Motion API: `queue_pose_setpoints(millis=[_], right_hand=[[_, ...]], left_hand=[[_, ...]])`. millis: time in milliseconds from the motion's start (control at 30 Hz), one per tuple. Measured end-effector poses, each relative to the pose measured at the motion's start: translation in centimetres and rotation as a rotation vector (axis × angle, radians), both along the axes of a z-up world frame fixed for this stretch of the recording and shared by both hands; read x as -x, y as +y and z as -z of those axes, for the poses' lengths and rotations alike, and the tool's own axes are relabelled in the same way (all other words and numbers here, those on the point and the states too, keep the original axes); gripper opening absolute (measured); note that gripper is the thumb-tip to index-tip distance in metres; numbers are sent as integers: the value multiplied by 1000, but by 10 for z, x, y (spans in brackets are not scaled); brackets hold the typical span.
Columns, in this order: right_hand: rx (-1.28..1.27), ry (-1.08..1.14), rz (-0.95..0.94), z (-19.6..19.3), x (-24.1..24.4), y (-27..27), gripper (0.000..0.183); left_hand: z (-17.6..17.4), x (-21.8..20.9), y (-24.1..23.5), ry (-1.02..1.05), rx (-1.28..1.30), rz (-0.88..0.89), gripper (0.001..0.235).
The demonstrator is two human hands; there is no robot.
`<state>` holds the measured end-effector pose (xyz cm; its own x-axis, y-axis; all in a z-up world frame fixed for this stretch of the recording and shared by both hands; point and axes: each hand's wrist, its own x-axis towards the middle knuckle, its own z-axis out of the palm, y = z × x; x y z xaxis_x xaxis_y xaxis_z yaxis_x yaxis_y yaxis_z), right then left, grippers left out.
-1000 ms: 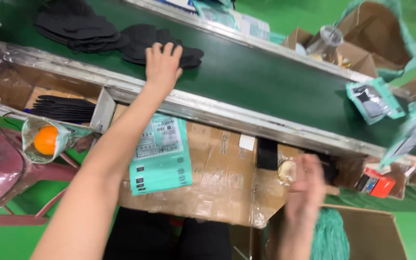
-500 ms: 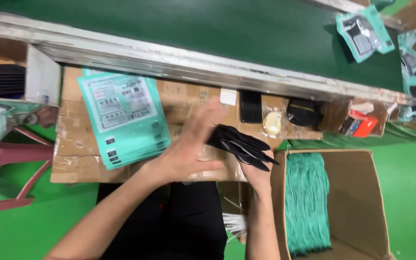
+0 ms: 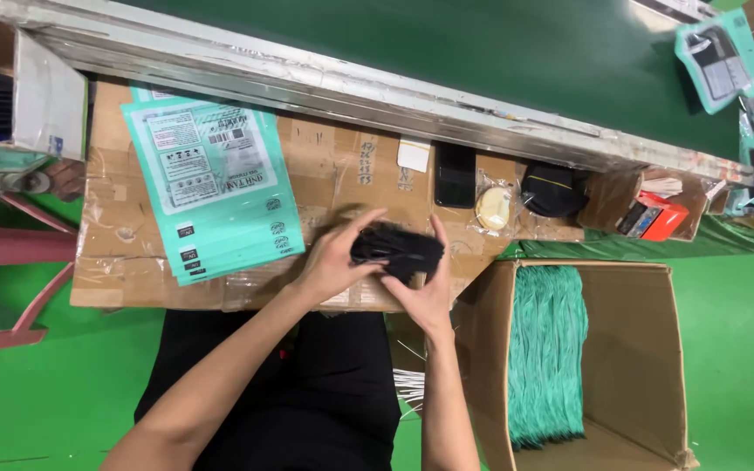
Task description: Packing black face masks into plastic bags and sealing them.
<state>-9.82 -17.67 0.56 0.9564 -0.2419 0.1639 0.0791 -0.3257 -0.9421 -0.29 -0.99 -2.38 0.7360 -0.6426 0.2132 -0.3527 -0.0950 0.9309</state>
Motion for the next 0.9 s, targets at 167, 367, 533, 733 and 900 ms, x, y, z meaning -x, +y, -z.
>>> queue_pose_setpoints(millis=[167,367,533,733,900], right_hand=[[9,172,188,123,30,-39,47],[-186,-97,509,56,-14,-2,39],[-619,-48,392,70,-44,5,22],[-628,211,58,17,-93,86,27],[-491,48,-53,-7,-107,103,39]], left_hand=[[-14,8,-3,33,-32,-233,81],[-36,-6,83,-628,-185,-396,43],[-6,-59,161,-622,-425,-482,18],[-4,-74,154,-581,-427,-375,15],[-64,-51,144,-801,-256,-463,12]])
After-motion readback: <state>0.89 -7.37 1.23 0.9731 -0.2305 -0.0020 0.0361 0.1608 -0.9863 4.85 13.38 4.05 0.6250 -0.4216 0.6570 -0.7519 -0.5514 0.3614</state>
